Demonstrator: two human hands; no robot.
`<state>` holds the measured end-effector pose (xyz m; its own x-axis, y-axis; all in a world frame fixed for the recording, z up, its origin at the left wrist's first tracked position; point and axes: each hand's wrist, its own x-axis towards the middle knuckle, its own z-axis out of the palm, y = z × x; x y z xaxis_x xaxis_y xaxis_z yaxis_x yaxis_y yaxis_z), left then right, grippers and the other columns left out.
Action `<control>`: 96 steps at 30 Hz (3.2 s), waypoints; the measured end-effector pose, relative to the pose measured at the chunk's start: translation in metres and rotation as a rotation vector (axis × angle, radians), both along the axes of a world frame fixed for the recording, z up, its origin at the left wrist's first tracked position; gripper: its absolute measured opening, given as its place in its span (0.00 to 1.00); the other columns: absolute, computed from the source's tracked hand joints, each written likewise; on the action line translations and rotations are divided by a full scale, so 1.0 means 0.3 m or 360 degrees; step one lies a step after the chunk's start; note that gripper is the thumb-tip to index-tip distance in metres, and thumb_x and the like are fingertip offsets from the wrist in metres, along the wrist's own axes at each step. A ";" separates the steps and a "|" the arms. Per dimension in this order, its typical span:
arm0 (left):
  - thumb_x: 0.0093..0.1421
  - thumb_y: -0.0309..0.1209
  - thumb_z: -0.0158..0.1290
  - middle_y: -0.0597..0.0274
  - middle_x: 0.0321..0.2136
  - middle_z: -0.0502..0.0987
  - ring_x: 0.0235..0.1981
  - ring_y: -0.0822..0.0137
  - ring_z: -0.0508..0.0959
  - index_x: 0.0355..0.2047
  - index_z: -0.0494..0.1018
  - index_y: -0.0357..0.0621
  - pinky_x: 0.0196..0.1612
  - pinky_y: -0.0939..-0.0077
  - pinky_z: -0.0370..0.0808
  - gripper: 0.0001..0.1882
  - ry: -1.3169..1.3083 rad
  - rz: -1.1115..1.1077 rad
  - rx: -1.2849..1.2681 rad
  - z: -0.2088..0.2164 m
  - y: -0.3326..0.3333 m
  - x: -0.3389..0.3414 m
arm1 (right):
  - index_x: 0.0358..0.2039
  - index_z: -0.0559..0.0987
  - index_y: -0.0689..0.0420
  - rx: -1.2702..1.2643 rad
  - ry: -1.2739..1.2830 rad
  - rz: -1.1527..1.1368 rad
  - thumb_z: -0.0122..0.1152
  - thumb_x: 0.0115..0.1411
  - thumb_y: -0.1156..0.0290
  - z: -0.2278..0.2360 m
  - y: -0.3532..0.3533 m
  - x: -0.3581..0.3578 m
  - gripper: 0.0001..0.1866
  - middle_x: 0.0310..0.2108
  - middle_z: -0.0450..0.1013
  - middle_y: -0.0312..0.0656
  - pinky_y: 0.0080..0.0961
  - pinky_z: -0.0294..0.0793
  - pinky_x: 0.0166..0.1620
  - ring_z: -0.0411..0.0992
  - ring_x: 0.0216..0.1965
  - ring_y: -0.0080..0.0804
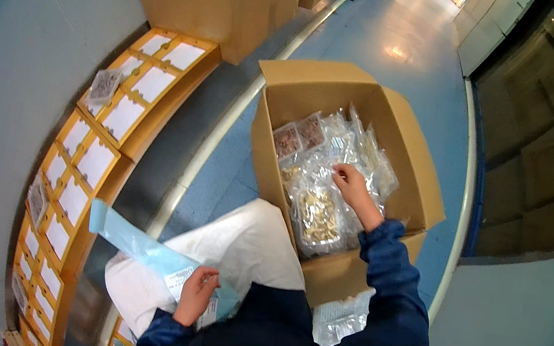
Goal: The person repeatedly picks up small plastic-wrapped packages from a cardboard box, checks a printed list, and places the packages into a wooden display rack with multiple compartments. The person handles the packages one at a time and occasionally adjusts the list.
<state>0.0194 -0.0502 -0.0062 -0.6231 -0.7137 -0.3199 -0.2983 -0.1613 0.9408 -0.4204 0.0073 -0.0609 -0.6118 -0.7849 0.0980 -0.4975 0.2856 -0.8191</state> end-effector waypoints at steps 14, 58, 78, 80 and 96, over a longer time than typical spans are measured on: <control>0.63 0.30 0.45 0.64 0.21 0.72 0.17 0.82 0.60 0.35 0.68 0.39 0.20 0.90 0.54 0.07 -0.0135 0.0745 0.0199 0.064 -0.119 0.154 | 0.37 0.75 0.58 0.0455 0.0093 -0.0329 0.53 0.50 0.73 -0.636 -0.570 -0.154 0.12 0.34 0.73 0.55 0.44 0.68 0.40 0.70 0.39 0.55; 0.57 0.43 0.48 0.61 0.33 0.70 0.36 0.69 0.69 0.39 0.67 0.35 0.44 0.76 0.65 0.21 0.0049 0.0409 -0.0403 0.164 0.183 0.600 | 0.37 0.74 0.60 0.0185 -0.0151 0.0720 0.45 0.48 0.89 0.368 0.416 0.545 0.17 0.36 0.70 0.40 0.25 0.65 0.46 0.68 0.41 0.32; 0.65 0.40 0.40 0.57 0.40 0.74 0.40 0.69 0.74 0.46 0.66 0.33 0.44 0.76 0.70 0.20 0.0814 0.0731 0.0747 0.216 -0.026 0.342 | 0.33 0.72 0.62 0.0224 -0.0559 0.0197 0.53 0.59 0.72 0.149 0.186 0.517 0.06 0.23 0.69 0.37 0.18 0.66 0.28 0.67 0.25 0.22; 0.66 0.40 0.39 0.57 0.41 0.73 0.41 0.68 0.74 0.47 0.65 0.33 0.45 0.76 0.70 0.21 0.0859 0.0717 0.0866 0.246 -0.046 0.297 | 0.36 0.71 0.63 0.0166 -0.0081 0.0226 0.55 0.57 0.74 0.162 0.174 0.524 0.08 0.28 0.70 0.42 0.24 0.69 0.34 0.70 0.30 0.30; 0.63 0.29 0.44 0.58 0.45 0.70 0.46 0.70 0.70 0.54 0.59 0.35 0.51 0.77 0.66 0.21 0.0519 -0.0058 0.0456 0.205 0.013 0.121 | 0.45 0.72 0.55 -0.0472 0.0324 0.1098 0.66 0.43 0.74 0.338 0.003 0.985 0.26 0.48 0.67 0.48 0.35 0.67 0.49 0.66 0.48 0.46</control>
<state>0.0559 -0.0462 0.0553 -0.7474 -0.6006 -0.2839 -0.0030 -0.4244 0.9055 -0.1249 0.0083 0.0406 0.0583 -0.9049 0.4216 -0.6319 -0.3604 -0.6862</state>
